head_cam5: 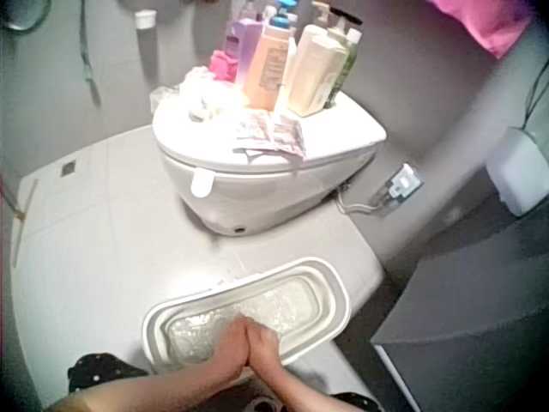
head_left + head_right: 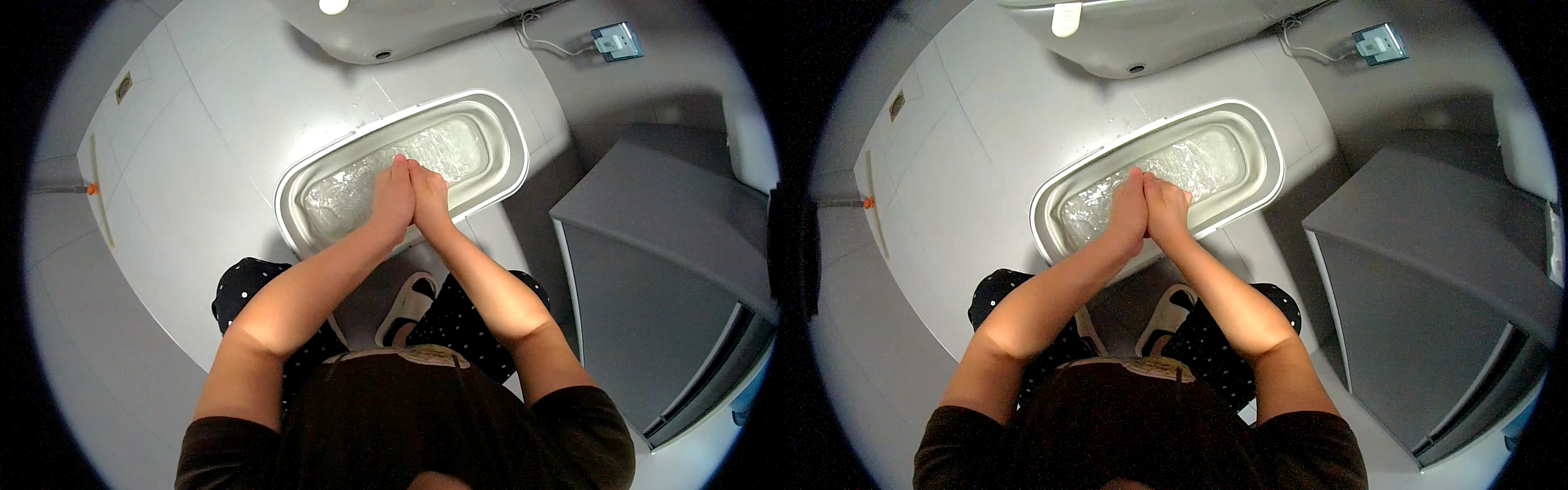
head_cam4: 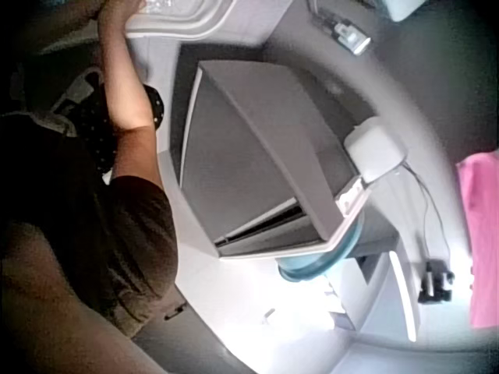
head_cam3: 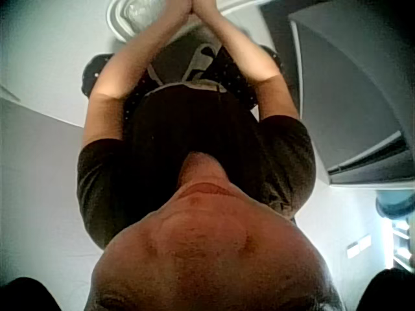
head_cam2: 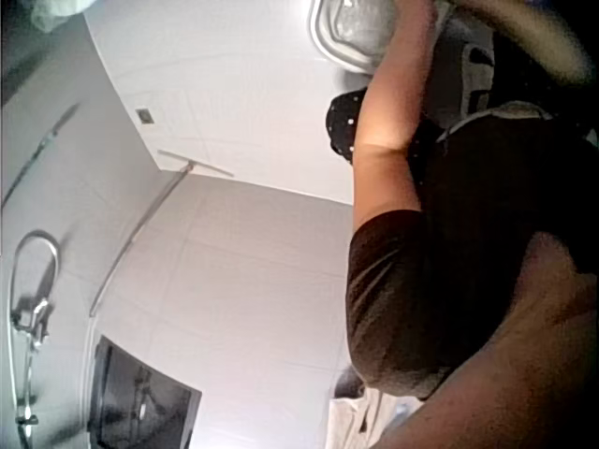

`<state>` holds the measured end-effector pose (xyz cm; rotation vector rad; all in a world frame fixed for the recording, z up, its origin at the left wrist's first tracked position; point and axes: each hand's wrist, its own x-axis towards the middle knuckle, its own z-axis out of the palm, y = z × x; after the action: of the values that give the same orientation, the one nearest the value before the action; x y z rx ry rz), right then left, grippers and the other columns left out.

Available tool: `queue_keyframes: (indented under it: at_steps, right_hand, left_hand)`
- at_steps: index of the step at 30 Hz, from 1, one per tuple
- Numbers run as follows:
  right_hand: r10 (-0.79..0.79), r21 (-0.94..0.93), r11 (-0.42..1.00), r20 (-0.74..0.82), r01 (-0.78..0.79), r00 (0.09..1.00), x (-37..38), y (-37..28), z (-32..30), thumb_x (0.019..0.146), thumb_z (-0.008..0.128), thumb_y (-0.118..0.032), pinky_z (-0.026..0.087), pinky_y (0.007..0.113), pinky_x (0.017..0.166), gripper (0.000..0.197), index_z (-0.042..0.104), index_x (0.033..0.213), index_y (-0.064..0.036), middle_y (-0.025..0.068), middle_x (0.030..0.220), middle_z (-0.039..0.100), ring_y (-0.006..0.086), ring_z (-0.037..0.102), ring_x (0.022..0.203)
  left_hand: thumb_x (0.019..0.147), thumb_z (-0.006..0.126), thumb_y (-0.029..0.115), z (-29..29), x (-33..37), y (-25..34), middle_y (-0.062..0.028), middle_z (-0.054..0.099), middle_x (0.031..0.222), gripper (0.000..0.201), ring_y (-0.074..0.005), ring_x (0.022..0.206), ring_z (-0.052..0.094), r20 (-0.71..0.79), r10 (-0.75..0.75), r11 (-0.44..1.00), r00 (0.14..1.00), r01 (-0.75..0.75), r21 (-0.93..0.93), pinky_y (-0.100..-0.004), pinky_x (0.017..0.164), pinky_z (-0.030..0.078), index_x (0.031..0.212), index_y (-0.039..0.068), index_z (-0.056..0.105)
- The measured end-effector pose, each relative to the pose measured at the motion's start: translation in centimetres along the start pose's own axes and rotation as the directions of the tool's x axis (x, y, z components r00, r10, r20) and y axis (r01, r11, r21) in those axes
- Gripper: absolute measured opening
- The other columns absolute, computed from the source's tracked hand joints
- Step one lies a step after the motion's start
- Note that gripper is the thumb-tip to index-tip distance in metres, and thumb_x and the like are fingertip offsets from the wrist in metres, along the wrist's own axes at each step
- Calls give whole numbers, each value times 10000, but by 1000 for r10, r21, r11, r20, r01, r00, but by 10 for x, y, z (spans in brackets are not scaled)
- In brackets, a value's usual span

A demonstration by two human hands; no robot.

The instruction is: The person wipes the upper frame and surface of a bathroom door with a cloth, rinses the cloth in a basin of water, and then continues to wipe the middle and lower sections of the door including the handle.

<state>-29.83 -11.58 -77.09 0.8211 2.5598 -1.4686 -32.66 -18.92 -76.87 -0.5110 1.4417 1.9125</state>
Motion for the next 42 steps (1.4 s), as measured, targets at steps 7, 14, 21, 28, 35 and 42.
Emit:
queue_keyframes:
  at_steps: [7, 14, 21, 28, 35, 42]
  right_hand:
    - [-79, -3, 997, -34, 79, 996, -2, 4, 2, 949, 340, -355, 356, 424, 769, 501, 643, 770, 2, 206, 746, 636, 365, 592, 743]
    - [96, 295, 950, 34, -102, 995, -20, -24, 6, 967, 375, -335, 440, 403, 791, 417, 604, 934, 12, 225, 915, 628, 320, 597, 860]
    - [-5, 394, 919, -70, 32, 998, -56, -89, -29, 971, 443, -251, 431, 358, 886, 324, 497, 1189, -18, 178, 1159, 547, 260, 528, 1064]
    - [106, 609, 781, 86, -136, 991, -120, -151, -110, 887, 584, -96, 399, 288, 938, 399, 491, 1268, -24, 99, 1174, 547, 164, 514, 1086]
    - [152, 602, 792, -37, -99, 988, -173, -255, -192, 799, 655, 4, 423, 218, 736, 281, 550, 1050, -65, -3, 964, 527, 98, 518, 833]
    - [38, 984, -4, 176, -176, 984, -231, -372, -279, 941, 499, -174, 459, 369, 847, 115, 548, 1025, -113, 13, 1019, 561, 155, 544, 948]
  left_hand:
    - [972, 368, 350, -1, -4, 4, -41, 516, 706, 379, -136, 580, 453, -31, 2, 995, 1000, 1, 96, -321, 434, 356, 811, 55, 544]
    - [974, 401, 392, -5, -31, 30, -37, 548, 800, 373, -136, 698, 492, -60, -49, 993, 997, 55, 100, -320, 579, 418, 898, 65, 563]
    - [989, 359, 259, -18, -81, 80, -47, 578, 1024, 335, -138, 904, 544, 175, 30, 998, 984, -21, -53, -268, 825, 415, 1174, 60, 555]
    - [883, 399, -64, 6, -183, 131, -110, 485, 1285, 481, -168, 1131, 493, 168, 174, 953, 970, -209, 219, -256, 953, 370, 1353, 34, 402]
    - [815, 581, -26, 35, -274, 257, 34, 509, 758, 104, -46, 668, 439, 46, 374, 844, 926, -361, 397, -200, 606, 385, 828, 40, 502]
    - [821, 567, 112, 105, -397, 388, -104, 628, 977, 175, -199, 897, 611, 461, 312, 914, 831, -130, -385, -324, 838, 481, 975, 28, 575]
